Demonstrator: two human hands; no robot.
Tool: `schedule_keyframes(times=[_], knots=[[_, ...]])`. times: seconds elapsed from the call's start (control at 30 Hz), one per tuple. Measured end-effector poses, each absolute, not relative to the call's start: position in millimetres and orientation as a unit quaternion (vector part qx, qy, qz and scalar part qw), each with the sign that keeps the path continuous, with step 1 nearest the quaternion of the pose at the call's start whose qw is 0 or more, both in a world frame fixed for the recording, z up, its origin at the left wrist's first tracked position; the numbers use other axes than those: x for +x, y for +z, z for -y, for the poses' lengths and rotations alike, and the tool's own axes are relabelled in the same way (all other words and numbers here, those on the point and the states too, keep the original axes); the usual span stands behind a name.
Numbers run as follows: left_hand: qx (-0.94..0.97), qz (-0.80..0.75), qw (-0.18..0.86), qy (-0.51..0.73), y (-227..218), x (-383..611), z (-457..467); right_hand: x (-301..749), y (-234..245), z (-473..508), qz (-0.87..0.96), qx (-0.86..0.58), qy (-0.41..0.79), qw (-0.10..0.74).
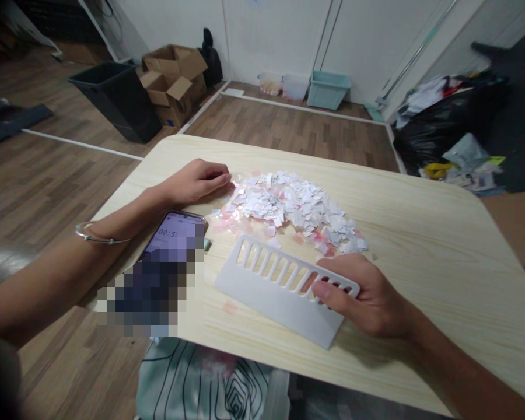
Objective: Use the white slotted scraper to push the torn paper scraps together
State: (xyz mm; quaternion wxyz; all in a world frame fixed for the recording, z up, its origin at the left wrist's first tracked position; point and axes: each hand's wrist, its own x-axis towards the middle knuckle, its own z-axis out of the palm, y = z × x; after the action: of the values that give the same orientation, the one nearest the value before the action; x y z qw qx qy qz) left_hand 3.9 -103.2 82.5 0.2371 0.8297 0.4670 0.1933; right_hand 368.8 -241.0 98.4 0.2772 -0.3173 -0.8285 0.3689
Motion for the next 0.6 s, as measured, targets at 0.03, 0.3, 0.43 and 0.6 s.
schedule_keyframes(times=[0.03, 0.3, 0.43, 0.6], knots=[[0.830, -0.467, 0.236, 0.193, 82.8, 3.8, 103.4, 370.7, 98.5, 242.0, 0.818, -0.332, 0.369, 0.289], [0.828, -0.474, 0.238, 0.181, 84.3, 0.7, 103.2, 358.9, 110.7, 240.2, 0.765, -0.330, 0.372, 0.410], [0.827, -0.474, 0.240, 0.186, 83.6, -0.9, 102.5, 348.1, 115.0, 244.2, 0.791, -0.280, 0.363, 0.404], [0.829, -0.470, 0.240, 0.184, 84.0, 0.1, 100.6, 339.9, 119.2, 251.2, 0.840, -0.232, 0.336, 0.357]])
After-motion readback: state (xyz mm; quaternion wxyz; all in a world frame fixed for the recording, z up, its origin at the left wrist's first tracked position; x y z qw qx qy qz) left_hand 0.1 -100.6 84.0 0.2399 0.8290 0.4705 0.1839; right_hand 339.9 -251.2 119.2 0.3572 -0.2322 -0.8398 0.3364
